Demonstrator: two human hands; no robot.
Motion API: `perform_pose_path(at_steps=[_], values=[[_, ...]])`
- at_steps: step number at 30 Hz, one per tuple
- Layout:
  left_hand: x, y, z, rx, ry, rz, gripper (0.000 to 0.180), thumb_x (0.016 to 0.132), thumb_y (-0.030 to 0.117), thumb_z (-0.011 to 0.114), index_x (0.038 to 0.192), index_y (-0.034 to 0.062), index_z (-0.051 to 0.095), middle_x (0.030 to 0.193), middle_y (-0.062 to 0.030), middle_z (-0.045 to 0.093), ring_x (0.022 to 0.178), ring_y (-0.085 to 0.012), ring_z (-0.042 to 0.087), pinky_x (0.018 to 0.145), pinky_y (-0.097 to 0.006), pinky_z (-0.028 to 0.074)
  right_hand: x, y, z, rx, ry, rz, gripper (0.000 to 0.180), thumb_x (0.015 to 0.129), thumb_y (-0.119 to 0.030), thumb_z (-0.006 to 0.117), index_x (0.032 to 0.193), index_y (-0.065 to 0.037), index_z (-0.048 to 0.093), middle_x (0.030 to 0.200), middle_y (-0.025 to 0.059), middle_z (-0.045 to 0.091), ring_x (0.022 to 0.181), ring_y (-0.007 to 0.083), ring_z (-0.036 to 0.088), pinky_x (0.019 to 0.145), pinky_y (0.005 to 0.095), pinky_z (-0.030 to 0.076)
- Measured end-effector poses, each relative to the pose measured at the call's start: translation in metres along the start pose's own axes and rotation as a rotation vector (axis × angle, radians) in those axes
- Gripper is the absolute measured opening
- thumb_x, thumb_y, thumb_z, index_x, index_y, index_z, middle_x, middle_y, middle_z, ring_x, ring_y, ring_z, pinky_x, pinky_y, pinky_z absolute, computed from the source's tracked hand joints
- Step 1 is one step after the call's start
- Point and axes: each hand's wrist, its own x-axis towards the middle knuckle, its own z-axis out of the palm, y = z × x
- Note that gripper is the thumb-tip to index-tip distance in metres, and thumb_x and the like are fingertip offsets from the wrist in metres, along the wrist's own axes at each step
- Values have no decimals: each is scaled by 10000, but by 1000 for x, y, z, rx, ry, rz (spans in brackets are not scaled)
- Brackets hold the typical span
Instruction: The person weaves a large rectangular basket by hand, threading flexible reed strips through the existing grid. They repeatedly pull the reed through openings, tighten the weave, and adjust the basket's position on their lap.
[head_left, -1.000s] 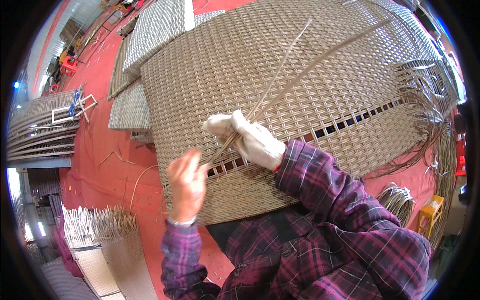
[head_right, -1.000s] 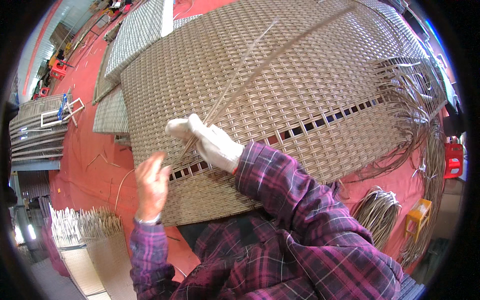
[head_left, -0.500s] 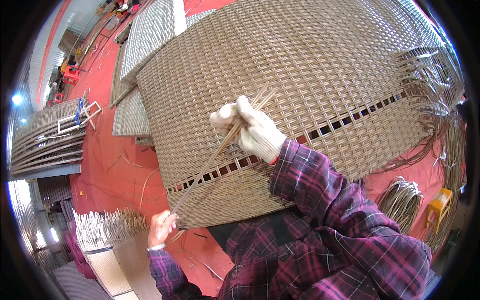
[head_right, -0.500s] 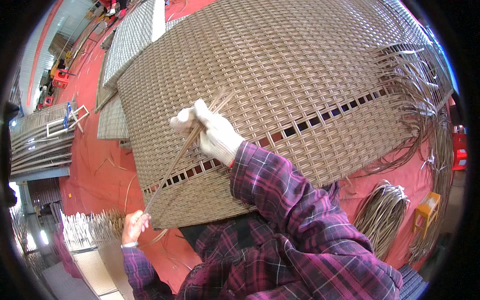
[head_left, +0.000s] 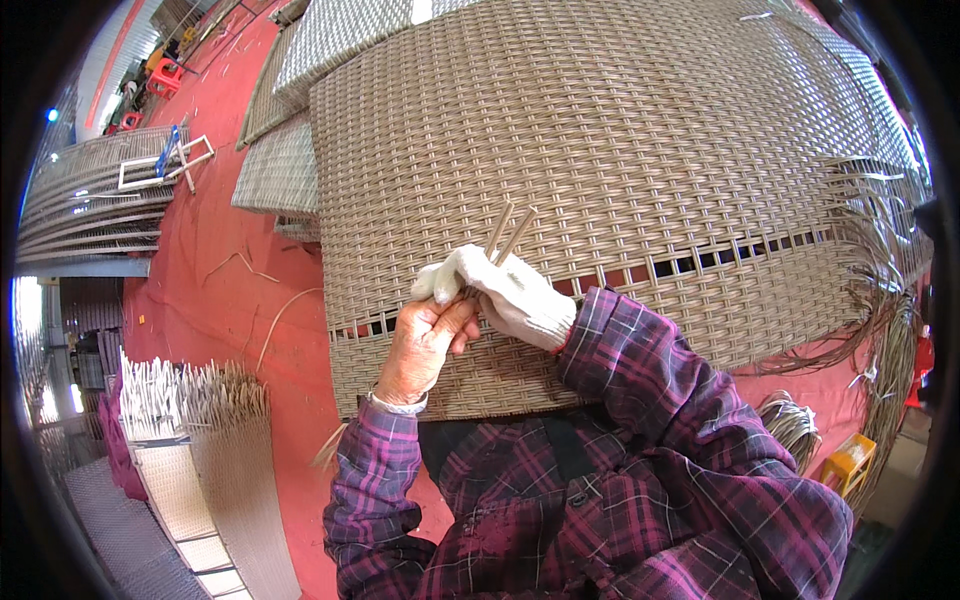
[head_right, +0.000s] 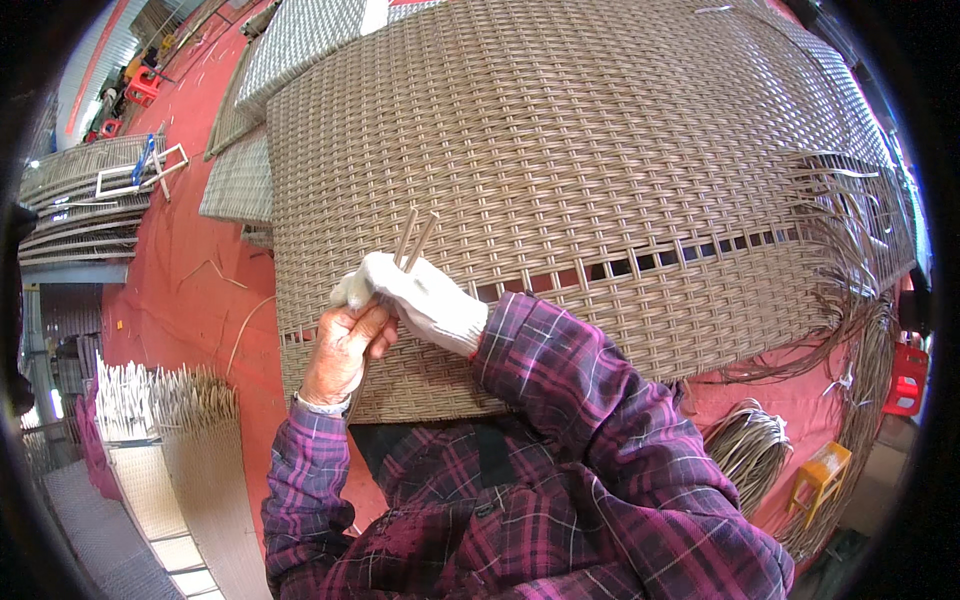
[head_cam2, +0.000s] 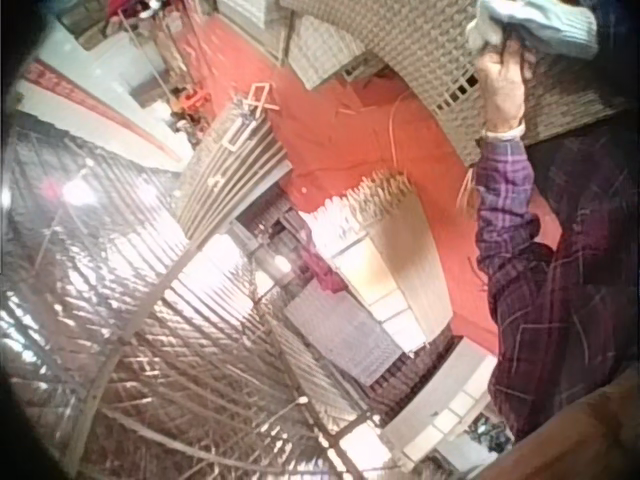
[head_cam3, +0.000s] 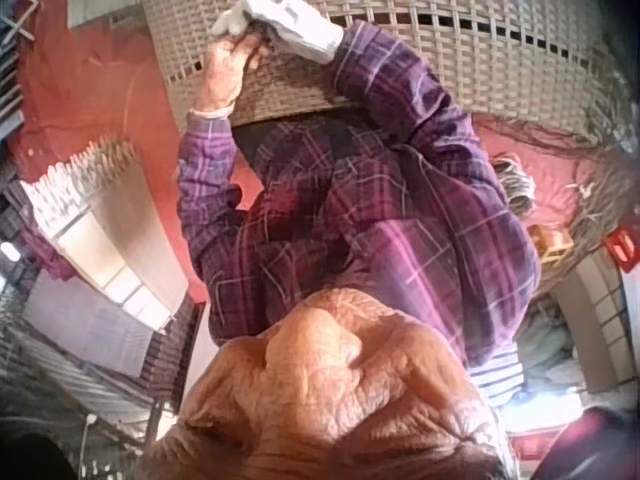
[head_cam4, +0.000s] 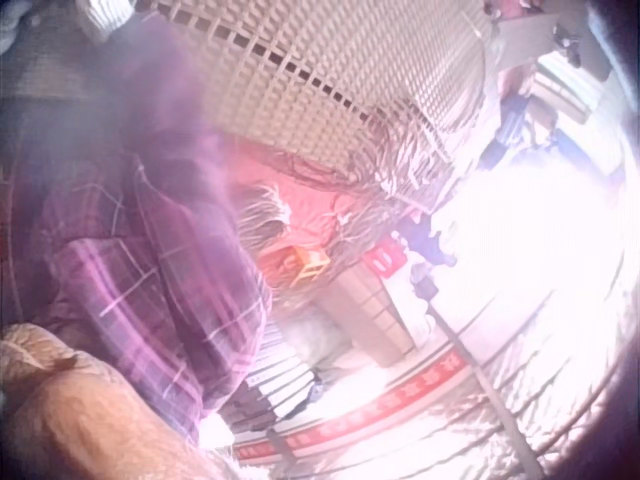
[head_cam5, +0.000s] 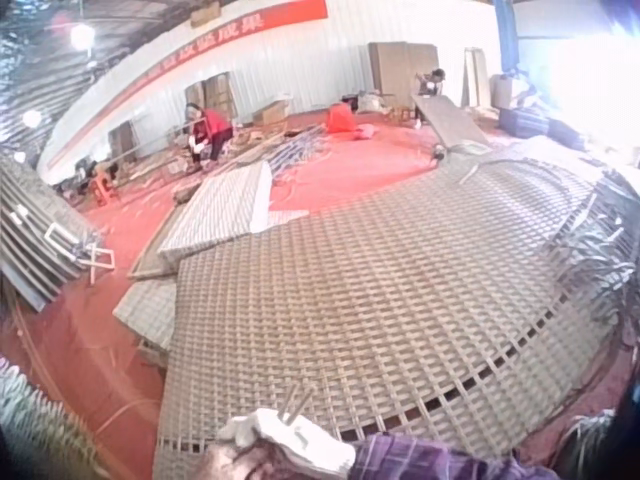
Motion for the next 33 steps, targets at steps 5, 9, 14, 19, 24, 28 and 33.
perform_pose_path(at_steps=[5,9,14,19,24,28,33], values=[[-7,-2,-11,80,-22,-37,202,999,140,579,1001,-23,697,719,-7,627,561,-48,497,516,-188,399,9,4,-14,126,-66,-177,356,982,-372,574,963,-18,595,917,126,665,771,170,620,609,299,514],[-4,-5,-2,-91,-31,-134,213,1003,155,580,1046,-21,694,763,-30,650,602,-59,528,554,-197,431,7,1,-20,115,45,-145,320,937,-323,637,948,-3,630,849,100,668,669,162,616,492,271,502],[4,-16,16,-491,-49,-56,186,989,146,594,1018,-11,688,826,-95,683,640,-124,581,581,-248,466,2,-2,-19,95,21,-3,323,934,-316,645,878,2,649,806,89,660,540,141,596,394,252,491],[-2,-23,10,-533,-32,-89,181,972,135,619,1039,-16,692,809,-95,680,628,-120,573,564,-242,458,4,-3,-8,30,35,95,307,938,-318,646,941,-12,665,819,58,649,670,104,609,491,227,507],[-13,-27,-1,-305,72,-92,187,953,114,648,1080,-5,716,752,-53,676,576,-71,547,529,-201,438,2,-4,0,-295,248,-191,295,948,-268,657,1104,-20,630,944,34,650,707,66,582,593,223,487],[-15,-32,-1,-127,134,4,195,952,106,648,1104,5,716,735,-30,667,556,-51,539,522,-189,438,7,3,6,-434,327,-265,241,952,-208,661,1094,-18,623,959,29,641,808,74,571,701,258,501],[-18,-35,0,-41,144,95,199,964,85,624,1125,1,705,732,-35,662,555,-49,531,522,-194,444,4,6,0,-385,205,-79,194,953,-202,661,997,-14,640,900,24,639,819,77,561,730,269,492]])
